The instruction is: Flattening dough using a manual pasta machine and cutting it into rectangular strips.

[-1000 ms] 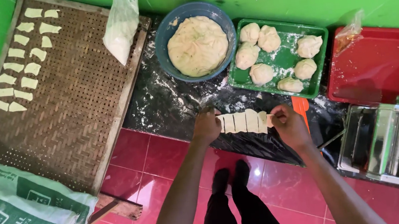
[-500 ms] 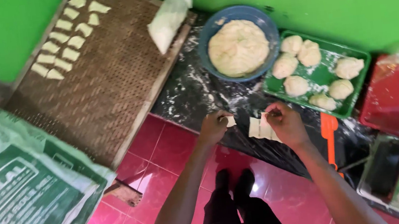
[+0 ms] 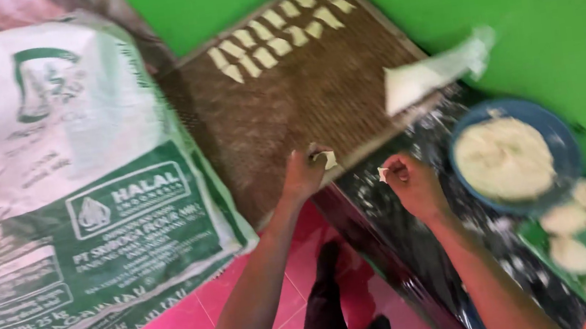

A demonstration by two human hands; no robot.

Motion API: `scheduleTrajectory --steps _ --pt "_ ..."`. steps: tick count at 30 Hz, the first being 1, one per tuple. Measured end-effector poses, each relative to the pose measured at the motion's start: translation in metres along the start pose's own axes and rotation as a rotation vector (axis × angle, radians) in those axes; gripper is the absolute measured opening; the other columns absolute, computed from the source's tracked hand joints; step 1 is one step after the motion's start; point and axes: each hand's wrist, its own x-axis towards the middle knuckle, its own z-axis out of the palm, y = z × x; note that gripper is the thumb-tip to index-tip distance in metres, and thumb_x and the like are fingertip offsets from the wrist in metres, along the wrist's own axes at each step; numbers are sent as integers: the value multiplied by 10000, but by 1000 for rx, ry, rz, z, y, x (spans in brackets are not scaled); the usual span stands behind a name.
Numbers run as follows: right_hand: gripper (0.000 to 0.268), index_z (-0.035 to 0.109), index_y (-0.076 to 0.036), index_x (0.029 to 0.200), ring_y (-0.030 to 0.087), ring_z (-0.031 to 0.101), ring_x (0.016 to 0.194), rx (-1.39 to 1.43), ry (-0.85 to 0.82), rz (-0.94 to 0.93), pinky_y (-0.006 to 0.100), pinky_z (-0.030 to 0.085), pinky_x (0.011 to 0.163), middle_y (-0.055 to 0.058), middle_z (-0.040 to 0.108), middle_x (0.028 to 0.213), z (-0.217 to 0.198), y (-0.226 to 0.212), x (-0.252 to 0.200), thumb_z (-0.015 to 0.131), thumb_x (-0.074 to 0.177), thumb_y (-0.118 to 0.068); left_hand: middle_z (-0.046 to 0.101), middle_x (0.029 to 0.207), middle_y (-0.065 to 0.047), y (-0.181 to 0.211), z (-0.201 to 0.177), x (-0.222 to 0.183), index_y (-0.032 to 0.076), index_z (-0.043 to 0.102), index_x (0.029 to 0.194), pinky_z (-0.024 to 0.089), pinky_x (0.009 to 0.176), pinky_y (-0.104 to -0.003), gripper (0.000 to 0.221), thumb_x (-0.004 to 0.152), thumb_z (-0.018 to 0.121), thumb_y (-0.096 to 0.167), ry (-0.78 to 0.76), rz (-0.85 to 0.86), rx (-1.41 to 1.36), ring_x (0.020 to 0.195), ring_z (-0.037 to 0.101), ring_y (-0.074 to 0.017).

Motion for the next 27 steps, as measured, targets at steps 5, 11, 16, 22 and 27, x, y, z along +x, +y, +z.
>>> scheduleTrajectory --steps 5,11,16,22,27 --pt "116 664 -53 1041 142 714 832 42 -126 -23 310 564 753 56 733 887 72 -25 112 690 943 -111 747 857 -201 -46 -45 75 52 762 1067 559 704 -409 258 881 597 121 85 -119 20 771 736 -237" --pt "88 661 -67 1032 135 684 836 79 -224 -15 328 543 753 41 695 894 158 -16 243 681 956 -107 744 821 -202 -144 -67 159 -5 731 992 558 676 -427 189 884 619 102 129 -217 -53 743 705 -244" --pt "83 664 -58 1014 143 655 832 152 -293 -96 320 534 765 42 679 877 230 29 324 690 943 -90 752 811 -176 -232 -72 205 36 775 965 573 668 -398 233 853 573 66 172 -212 -65 706 720 -215" --pt "107 676 -59 1012 135 634 783 3 -355 -91 317 525 737 41 672 842 262 18 376 709 917 -95 736 779 -202 -249 -92 238 56 758 1021 539 620 -429 255 866 558 89 163 -368 -77 664 692 -317" --pt "120 647 -51 1036 150 650 774 27 -428 -135 332 533 722 47 672 847 288 42 403 694 950 -119 682 963 -256 -293 -71 251 20 677 1082 531 711 -527 271 832 590 78 363 -105 132 877 660 -449"
